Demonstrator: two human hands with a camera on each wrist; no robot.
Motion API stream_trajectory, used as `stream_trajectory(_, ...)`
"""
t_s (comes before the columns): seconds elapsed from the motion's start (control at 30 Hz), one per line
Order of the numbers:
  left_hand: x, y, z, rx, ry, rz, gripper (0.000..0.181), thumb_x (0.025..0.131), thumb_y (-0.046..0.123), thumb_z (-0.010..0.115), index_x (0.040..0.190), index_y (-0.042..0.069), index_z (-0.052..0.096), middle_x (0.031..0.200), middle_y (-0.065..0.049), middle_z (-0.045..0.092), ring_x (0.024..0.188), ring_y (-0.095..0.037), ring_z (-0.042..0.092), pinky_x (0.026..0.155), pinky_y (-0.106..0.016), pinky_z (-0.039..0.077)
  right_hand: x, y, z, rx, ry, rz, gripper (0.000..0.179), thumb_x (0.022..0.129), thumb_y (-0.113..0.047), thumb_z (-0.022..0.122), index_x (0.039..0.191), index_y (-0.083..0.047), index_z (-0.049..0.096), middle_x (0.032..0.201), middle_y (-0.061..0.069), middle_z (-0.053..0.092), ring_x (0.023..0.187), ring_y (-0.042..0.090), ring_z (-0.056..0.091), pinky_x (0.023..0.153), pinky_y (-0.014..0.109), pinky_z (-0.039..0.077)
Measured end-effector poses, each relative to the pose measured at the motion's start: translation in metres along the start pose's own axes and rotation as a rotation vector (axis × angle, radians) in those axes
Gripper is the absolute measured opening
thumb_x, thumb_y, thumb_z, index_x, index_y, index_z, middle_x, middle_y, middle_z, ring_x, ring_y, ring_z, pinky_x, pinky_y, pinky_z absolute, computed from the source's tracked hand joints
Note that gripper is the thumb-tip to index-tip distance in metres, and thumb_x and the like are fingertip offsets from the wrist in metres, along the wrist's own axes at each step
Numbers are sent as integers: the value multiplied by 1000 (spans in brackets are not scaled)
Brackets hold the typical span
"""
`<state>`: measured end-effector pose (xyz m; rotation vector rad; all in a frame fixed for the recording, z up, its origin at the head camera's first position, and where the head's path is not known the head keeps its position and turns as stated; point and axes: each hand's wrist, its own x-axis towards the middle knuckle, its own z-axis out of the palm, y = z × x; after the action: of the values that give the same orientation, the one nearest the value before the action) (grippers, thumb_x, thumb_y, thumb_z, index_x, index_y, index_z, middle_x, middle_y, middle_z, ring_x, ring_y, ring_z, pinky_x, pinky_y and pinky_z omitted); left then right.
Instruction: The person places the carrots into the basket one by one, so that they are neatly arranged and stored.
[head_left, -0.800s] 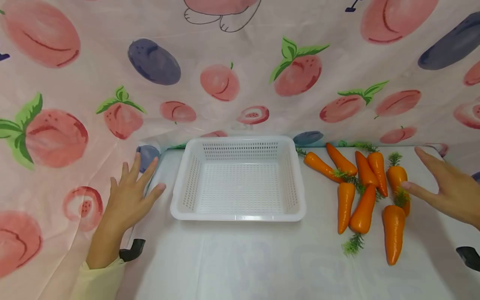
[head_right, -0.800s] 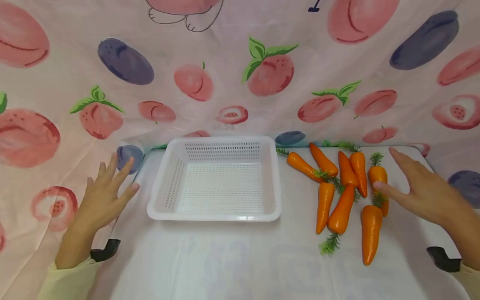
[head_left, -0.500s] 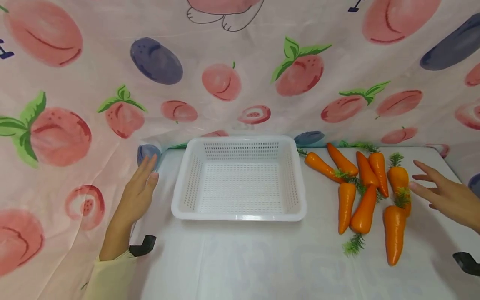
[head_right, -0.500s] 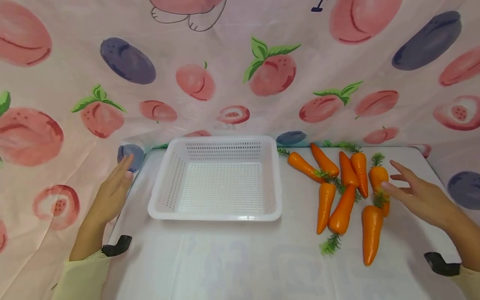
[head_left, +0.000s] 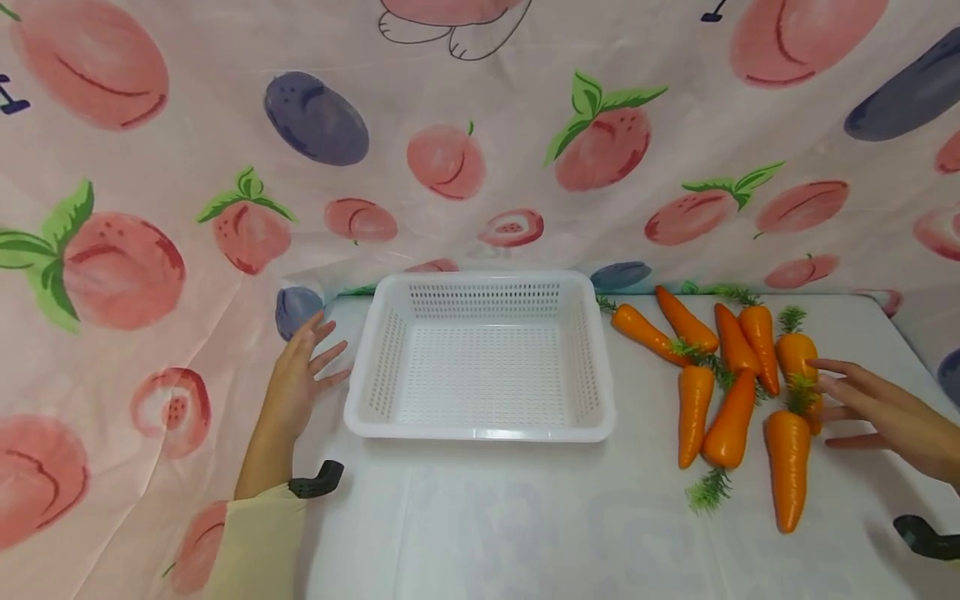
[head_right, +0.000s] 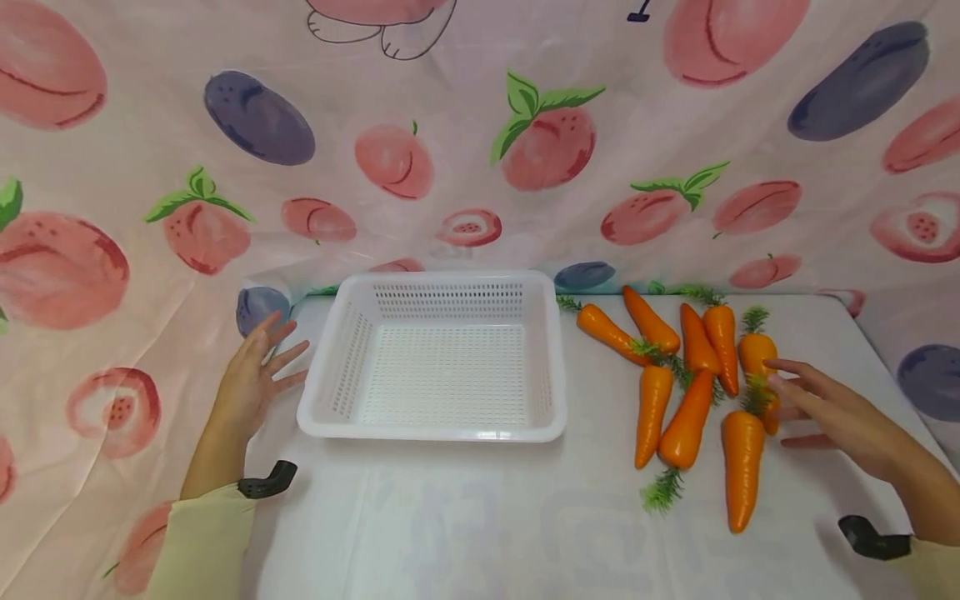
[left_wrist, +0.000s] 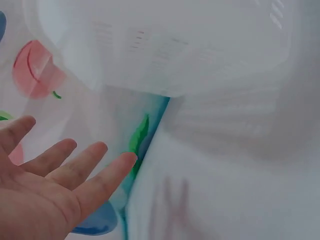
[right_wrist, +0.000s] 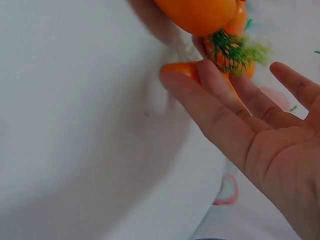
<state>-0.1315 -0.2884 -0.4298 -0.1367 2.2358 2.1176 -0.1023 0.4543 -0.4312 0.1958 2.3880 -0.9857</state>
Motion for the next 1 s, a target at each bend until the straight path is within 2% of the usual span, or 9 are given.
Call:
stream_trajectory(0.13, 7, -9, 6, -89, -26, -52, 64, 106, 56, 42, 163, 31, 24, 168, -8, 27, 151, -39, 34, 110, -47, 46, 2, 4, 4, 15, -9, 21, 88, 110, -51, 29, 152, 17, -6, 142, 52, 17, 101, 41, 64, 84, 58, 58)
stream_trajectory(0.2, 11, -13, 10, -129, -44, -67, 63, 107, 54, 42, 163, 32, 25, 168, -8, 27, 152, -39, 32, 114, -50, 41, 3, 5, 8, 13, -10, 23, 90, 110, -51, 35, 153, 16, -7, 143, 51, 17, 102, 41, 64, 84, 57, 58)
stream_trajectory(0.27, 15, -17, 15, -165, -59, -72, 61, 107, 52, 42, 162, 31, 26, 168, -9, 27, 152, -39, 31, 114, -49, 40, 5, 6, 12, -4, -16, 18, 93, 108, -50, 43, 154, 14, -6, 143, 51, 14, 105, 46, 62, 84, 56, 58)
stream_trajectory(0.43, 21, -27, 25, -226, -83, -83, 59, 107, 52, 43, 161, 32, 29, 166, -8, 28, 151, -34, 33, 106, -35, 43, 8, 7, 23, -62, -37, -10, 102, 100, -45, 63, 158, 7, -2, 142, 49, 14, 110, 52, 59, 83, 55, 59)
stream_trajectory(0.53, 22, -34, 29, -229, -87, -84, 57, 108, 50, 42, 161, 35, 28, 164, -6, 31, 147, -27, 38, 103, -31, 45, 9, 8, 27, -72, -47, -38, 104, 97, -41, 69, 160, 3, -1, 143, 47, 17, 112, 55, 57, 83, 56, 58)
stream_trajectory(0.67, 23, -41, 33, -199, -87, -54, 54, 109, 49, 38, 161, 39, 26, 162, -3, 36, 138, -18, 44, 102, -27, 46, 11, 9, 28, -80, -57, -69, 106, 95, -38, 72, 161, 0, -1, 145, 48, 19, 117, 60, 54, 84, 55, 58)
stream_trajectory(0.8, 24, -45, 37, -240, -122, -14, 50, 111, 40, 35, 160, 43, 25, 163, -2, 35, 135, -18, 46, 100, -29, 47, 14, 10, 27, -76, -51, -84, 103, 95, -36, 73, 162, -2, 2, 144, 46, 23, 112, 51, 60, 83, 54, 59)
stream_trajectory(1.0, 21, -41, 44, -305, -153, -6, 52, 111, 30, 35, 160, 43, 25, 161, -1, 37, 128, -18, 49, 96, -29, 48, 13, 11, 24, -48, -40, -91, 101, 94, -31, 74, 161, -1, 6, 141, 44, 27, 106, 36, 66, 83, 52, 60)
